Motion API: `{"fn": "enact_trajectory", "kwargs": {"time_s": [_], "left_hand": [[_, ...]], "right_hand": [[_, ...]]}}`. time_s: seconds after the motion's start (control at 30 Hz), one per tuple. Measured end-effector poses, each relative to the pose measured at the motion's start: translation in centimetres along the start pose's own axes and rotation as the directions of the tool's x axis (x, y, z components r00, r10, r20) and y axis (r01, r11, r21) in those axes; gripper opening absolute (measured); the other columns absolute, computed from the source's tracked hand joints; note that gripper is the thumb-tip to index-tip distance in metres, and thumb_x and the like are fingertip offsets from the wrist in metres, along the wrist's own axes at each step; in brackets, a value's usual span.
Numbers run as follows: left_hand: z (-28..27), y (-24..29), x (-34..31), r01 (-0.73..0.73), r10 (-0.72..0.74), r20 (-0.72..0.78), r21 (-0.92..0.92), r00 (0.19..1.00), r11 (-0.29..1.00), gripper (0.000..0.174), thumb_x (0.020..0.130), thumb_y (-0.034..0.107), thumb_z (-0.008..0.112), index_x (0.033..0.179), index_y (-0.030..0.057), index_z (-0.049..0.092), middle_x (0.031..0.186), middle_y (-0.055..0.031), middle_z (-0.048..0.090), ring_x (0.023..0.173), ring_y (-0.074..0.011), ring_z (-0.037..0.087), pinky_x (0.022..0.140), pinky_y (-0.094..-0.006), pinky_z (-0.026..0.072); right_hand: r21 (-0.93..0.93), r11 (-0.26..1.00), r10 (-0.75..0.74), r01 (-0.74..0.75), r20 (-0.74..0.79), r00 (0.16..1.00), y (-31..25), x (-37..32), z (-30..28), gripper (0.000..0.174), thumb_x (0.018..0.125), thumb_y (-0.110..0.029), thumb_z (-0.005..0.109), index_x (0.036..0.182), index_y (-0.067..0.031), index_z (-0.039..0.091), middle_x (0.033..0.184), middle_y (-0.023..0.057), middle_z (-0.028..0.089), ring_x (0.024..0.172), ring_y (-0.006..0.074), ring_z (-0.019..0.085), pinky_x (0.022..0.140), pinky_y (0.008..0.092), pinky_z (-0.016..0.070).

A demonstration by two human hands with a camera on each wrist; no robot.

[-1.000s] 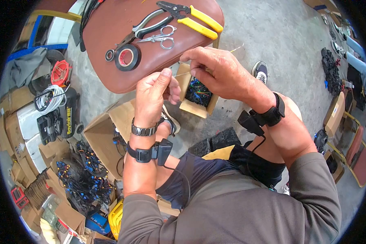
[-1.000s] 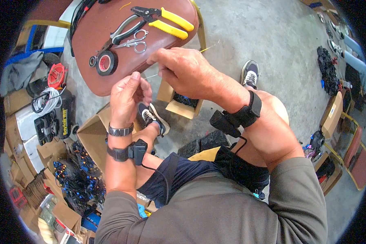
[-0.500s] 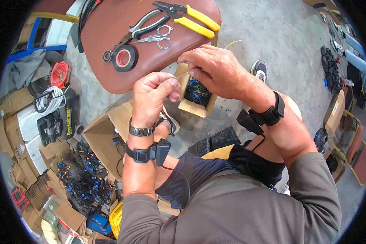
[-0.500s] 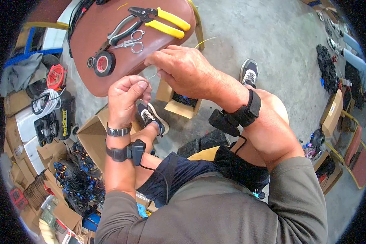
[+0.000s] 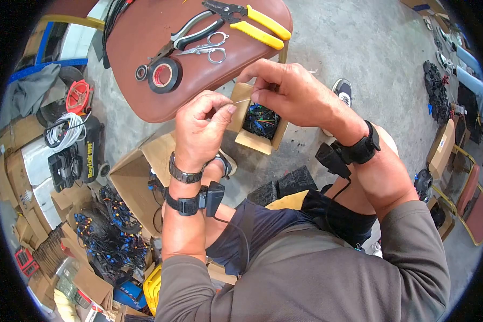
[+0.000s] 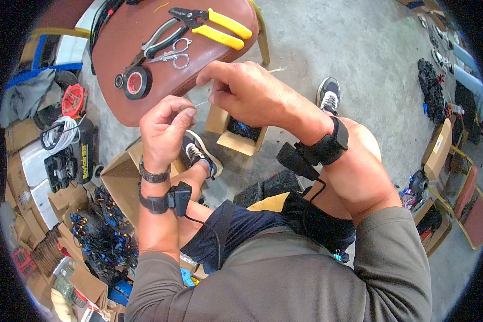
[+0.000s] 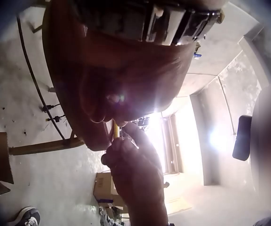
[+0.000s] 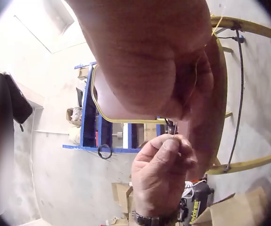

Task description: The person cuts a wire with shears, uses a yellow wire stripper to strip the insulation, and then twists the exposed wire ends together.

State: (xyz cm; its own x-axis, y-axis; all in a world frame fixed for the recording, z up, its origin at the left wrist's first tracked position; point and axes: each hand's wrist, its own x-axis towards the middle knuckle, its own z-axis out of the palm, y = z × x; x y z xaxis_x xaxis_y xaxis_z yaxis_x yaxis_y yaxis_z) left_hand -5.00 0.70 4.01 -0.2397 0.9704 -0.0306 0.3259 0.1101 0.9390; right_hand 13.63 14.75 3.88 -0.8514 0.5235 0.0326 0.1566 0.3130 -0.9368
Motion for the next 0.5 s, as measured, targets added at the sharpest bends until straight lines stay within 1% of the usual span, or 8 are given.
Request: {"fn": "enact_trajectory", "kwargs": {"time_s": [0.07,0.13,0.17,0.27,0.33,0.37,0.43,0.5], "left_hand": [[-0.1,0.4,0.1,-0.113,0.113,0.006,0.106,0.994,0.988,0.005,0.088,-0.003,0.07,0.092,-0.0017,0.067,0.087,-0.0064,0.066,0.074,-0.0119,0.062,0.065,-0.0257,0.0501],[0.0,1.2,0.4,-0.222,0.222,0.022,0.204,0.975,0.953,0.007,0.086,-0.004,0.071,0.091,-0.002,0.066,0.087,-0.0083,0.065,0.074,-0.0137,0.062,0.064,-0.0269,0.0497],[0.0,1.2,0.4,-0.252,0.252,0.029,0.223,0.967,0.942,0.008,0.085,-0.004,0.071,0.092,-0.0019,0.066,0.087,-0.009,0.066,0.073,-0.015,0.062,0.064,-0.0276,0.0499],[0.0,1.2,0.4,-0.349,0.351,0.051,0.303,0.935,0.887,0.011,0.084,-0.004,0.072,0.093,-0.0016,0.066,0.087,-0.0109,0.066,0.073,-0.0187,0.063,0.064,-0.0296,0.0507],[0.0,1.3,0.4,-0.422,0.428,0.074,0.387,0.901,0.82,0.012,0.084,-0.004,0.071,0.095,-0.0013,0.066,0.089,-0.0117,0.067,0.073,-0.0207,0.064,0.065,-0.0305,0.0516],[0.0,1.3,0.4,-0.433,0.448,0.063,0.402,0.892,0.807,0.012,0.085,-0.004,0.071,0.096,-0.0014,0.066,0.089,-0.0122,0.068,0.074,-0.0213,0.065,0.065,-0.031,0.0521],[0.0,1.3,0.5,-0.456,0.488,0.041,0.435,0.872,0.777,0.013,0.085,-0.004,0.071,0.098,-0.0014,0.066,0.091,-0.013,0.068,0.075,-0.0225,0.065,0.066,-0.0321,0.0532],[-0.1,1.1,0.5,-0.429,0.475,-0.027,0.391,0.879,0.815,0.011,0.088,-0.004,0.069,0.099,-0.0014,0.067,0.093,-0.0117,0.069,0.077,-0.0208,0.066,0.067,-0.0316,0.0542]], "right_hand": [[0.076,0.992,0.101,-0.105,0.051,0.994,-0.1,0.2,-0.3,0.033,0.089,0.0,0.063,0.122,-0.0048,0.061,0.079,0.0035,0.066,0.075,0.0108,0.062,0.067,0.0304,0.0505],[0.177,0.962,0.186,-0.206,0.125,0.975,-0.4,0.5,-0.9,0.035,0.088,-0.002,0.064,0.123,-0.005,0.061,0.08,0.0023,0.066,0.075,0.0087,0.061,0.067,0.0275,0.0495],[0.224,0.94,0.224,-0.257,0.164,0.961,-0.6,0.6,-1.1,0.035,0.088,-0.002,0.064,0.123,-0.005,0.061,0.081,0.0018,0.067,0.075,0.0076,0.06,0.066,0.0261,0.049],[0.296,0.874,0.31,-0.386,0.273,0.911,-1.1,0.8,-1.9,0.036,0.087,-0.003,0.064,0.123,-0.0045,0.061,0.082,0.0022,0.067,0.073,0.0071,0.059,0.066,0.023,0.0475],[0.4,0.817,0.301,-0.416,0.321,0.898,-0.7,0.8,-2.0,0.036,0.087,-0.002,0.063,0.123,-0.0036,0.061,0.081,0.0025,0.067,0.072,0.0068,0.059,0.065,0.0223,0.047],[0.449,0.783,0.293,-0.43,0.344,0.892,-0.6,0.8,-2.0,0.037,0.087,-0.002,0.063,0.123,-0.0032,0.061,0.081,0.0027,0.067,0.072,0.0066,0.059,0.065,0.022,0.0468],[0.477,0.763,0.294,-0.436,0.346,0.891,-0.6,0.9,-2.0,0.037,0.087,-0.002,0.062,0.123,-0.0027,0.06,0.081,0.0024,0.067,0.071,0.0069,0.058,0.065,0.0223,0.0468],[0.497,0.759,0.285,-0.42,0.327,0.901,-0.6,0.9,-2.1,0.037,0.087,-0.001,0.062,0.124,-0.0025,0.06,0.081,0.0021,0.066,0.071,0.0071,0.058,0.066,0.0223,0.0468]]}}
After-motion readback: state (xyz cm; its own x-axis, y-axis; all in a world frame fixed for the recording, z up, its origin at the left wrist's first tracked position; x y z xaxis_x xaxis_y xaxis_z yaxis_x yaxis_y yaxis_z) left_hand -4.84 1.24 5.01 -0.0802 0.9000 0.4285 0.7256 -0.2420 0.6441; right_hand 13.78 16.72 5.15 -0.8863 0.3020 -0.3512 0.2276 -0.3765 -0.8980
